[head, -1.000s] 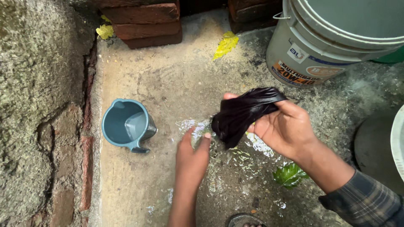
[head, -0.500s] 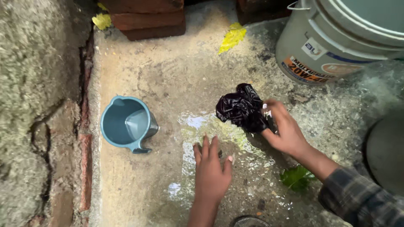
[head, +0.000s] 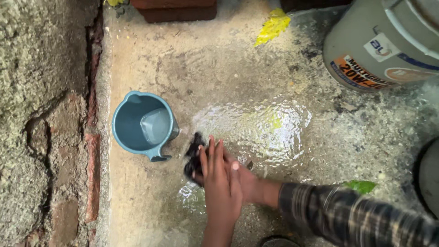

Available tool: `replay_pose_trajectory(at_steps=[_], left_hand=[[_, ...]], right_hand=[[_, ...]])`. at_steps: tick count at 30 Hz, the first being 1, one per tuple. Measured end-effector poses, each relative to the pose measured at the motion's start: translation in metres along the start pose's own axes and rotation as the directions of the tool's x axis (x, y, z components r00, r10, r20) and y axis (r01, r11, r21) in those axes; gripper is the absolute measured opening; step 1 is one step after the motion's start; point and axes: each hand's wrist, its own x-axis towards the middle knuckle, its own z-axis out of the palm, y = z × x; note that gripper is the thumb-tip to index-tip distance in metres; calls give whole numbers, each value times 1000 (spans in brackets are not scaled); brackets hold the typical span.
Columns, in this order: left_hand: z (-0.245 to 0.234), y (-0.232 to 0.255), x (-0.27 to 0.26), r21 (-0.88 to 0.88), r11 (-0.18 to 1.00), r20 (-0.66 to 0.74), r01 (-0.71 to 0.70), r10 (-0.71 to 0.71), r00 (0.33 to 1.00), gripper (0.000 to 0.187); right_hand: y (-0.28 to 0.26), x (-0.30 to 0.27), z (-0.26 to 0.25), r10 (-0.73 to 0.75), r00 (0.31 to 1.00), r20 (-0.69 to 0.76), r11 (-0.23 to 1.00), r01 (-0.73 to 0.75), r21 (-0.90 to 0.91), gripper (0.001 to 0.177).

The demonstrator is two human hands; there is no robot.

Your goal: The person washes a piece of black fabric on a concrete floor by hand using water from buckets and pouring it with a plastic mug.

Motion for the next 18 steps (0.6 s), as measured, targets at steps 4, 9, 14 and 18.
replay_pose_trajectory(at_steps=[4, 9, 14, 18], left_hand=[[7, -4, 6, -1, 1000, 23, 8, -8, 1000, 56], [22, -12, 16, 42, 999, 56, -25, 22, 998, 59], [33, -21, 29, 103, 994, 140, 29, -44, 989, 63], [34, -23, 43, 248, 964, 178, 99, -146, 973, 84]], right_hand=[[7, -9, -16, 37, 999, 34, 999, -36, -16, 63], [87, -51, -75, 524, 849, -65, 807, -520, -279, 47], [159, -72, -117, 345, 730, -590, 638, -643, -423, 57], [145, -24, -95, 427, 730, -534, 880, -472, 59, 52]])
